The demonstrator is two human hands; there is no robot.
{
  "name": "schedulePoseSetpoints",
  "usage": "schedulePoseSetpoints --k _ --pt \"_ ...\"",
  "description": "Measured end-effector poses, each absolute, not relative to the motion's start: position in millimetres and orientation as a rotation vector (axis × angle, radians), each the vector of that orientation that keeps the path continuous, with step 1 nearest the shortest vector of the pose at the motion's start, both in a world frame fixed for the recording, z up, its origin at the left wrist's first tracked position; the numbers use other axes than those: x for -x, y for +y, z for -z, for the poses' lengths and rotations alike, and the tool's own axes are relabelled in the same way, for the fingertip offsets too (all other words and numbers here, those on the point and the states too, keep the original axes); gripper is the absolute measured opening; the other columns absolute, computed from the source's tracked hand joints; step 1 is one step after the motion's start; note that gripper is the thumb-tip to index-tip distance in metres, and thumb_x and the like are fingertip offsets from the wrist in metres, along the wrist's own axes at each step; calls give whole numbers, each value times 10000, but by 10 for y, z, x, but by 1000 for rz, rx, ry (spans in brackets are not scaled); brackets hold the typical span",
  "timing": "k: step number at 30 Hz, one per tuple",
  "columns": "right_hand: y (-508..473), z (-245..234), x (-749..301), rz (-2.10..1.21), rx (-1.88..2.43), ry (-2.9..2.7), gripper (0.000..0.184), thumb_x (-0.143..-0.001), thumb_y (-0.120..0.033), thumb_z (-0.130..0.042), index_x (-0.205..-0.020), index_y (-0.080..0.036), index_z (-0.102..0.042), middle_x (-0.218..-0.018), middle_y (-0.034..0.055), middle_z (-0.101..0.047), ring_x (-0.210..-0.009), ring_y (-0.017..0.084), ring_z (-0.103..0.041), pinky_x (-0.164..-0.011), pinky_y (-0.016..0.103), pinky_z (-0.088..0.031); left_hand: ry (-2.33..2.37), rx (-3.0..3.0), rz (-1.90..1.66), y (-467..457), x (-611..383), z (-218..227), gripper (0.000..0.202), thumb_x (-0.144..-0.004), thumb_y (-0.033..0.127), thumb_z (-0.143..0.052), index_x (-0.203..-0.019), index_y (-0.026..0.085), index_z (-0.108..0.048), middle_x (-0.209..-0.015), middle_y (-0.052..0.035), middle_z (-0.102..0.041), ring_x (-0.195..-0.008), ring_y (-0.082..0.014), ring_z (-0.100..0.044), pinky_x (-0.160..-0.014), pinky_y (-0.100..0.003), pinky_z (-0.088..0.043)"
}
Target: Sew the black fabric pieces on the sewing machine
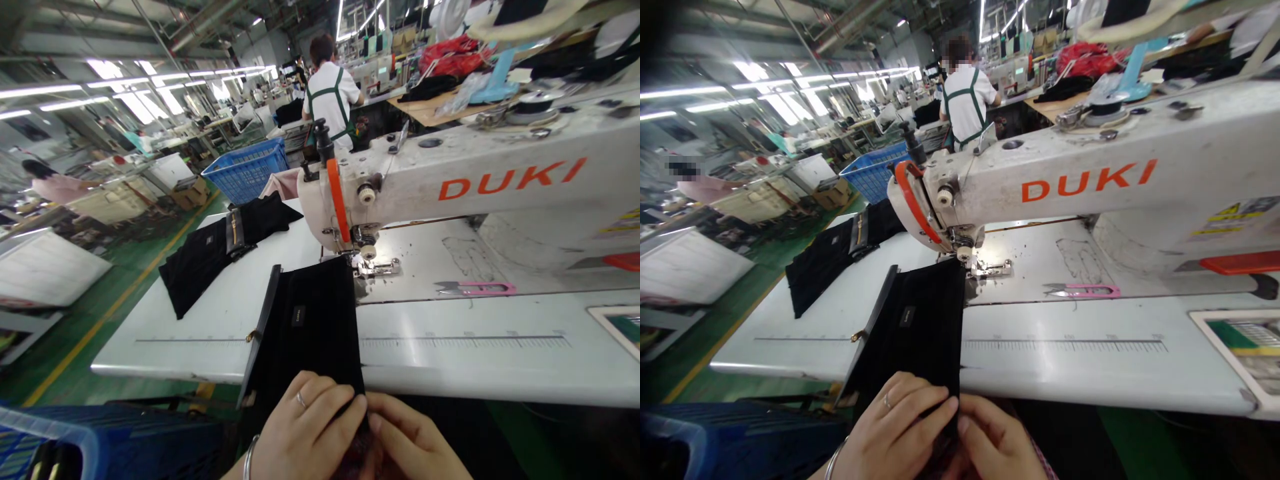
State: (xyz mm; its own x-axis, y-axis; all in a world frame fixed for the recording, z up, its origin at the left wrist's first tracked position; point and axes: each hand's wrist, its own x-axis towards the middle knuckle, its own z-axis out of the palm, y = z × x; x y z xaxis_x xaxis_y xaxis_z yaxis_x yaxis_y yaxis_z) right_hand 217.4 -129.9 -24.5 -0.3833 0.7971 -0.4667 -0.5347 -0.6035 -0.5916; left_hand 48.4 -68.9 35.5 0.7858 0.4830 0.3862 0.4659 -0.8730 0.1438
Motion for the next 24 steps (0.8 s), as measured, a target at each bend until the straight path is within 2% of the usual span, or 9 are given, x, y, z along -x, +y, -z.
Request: schedulePoseSetpoints --k 3,6,12,15,21,24 --pt "-1280 237 -2155 -2070 890 -381 547 -797 -499 -667 -1169 -119 -540 -628 38 -643 -526 116 -582 -522 201 -395 849 -2846 -668 -679 -497 -388 219 -892 187 -524 -1074 158 -643 -940 -57 -680 -808 -176 -593 -720 -304 -536" --pt "-1260 214 -2149 -2074 876 -346 549 -780 -517 -679 -1149 -130 -552 -630 27 -632 -542 121 -590 -525 202 -402 853 -2819 -674 -674 -513 -416 246 -892 311 -565 -1062 151 -642 -921 -64 -680 -800 -188 -600 -706 -319 -551" --pt "-1210 165 -2150 -2083 961 -522 623 -772 -615 -657 -1173 -151 -546 -619 9 -616 -528 111 -581 -488 181 -395 811 -2873 -683 -691 -518 -421 211 -932 137 -449 -1022 129 -640 -911 -65 -681 -830 -155 -619 -741 -279 -549" --pt "-1190 146 -2131 -2065 948 -570 647 -728 -643 -680 -1129 -147 -571 -623 -7 -589 -538 118 -579 -497 197 -406 852 -2731 -740 -713 -467 -418 210 -911 101 -484 -1050 120 -641 -880 -66 -666 -811 -145 -596 -732 -254 -537" --pt "-1176 111 -2127 -2077 1060 -661 543 -679 -646 -712 -843 -135 -628 -611 -12 -562 -514 93 -531 -512 201 -389 733 -2715 -763 -740 -427 -346 178 -879 110 -573 -1039 102 -650 -859 -48 -661 -757 -141 -556 -675 -238 -500" --pt "-1193 101 -2147 -2086 1064 -651 535 -672 -645 -713 -813 -135 -633 -623 -8 -567 -508 83 -513 -494 191 -361 758 -2725 -693 -756 -445 -306 186 -891 133 -561 -1053 103 -648 -886 -52 -663 -786 -155 -557 -704 -262 -491"
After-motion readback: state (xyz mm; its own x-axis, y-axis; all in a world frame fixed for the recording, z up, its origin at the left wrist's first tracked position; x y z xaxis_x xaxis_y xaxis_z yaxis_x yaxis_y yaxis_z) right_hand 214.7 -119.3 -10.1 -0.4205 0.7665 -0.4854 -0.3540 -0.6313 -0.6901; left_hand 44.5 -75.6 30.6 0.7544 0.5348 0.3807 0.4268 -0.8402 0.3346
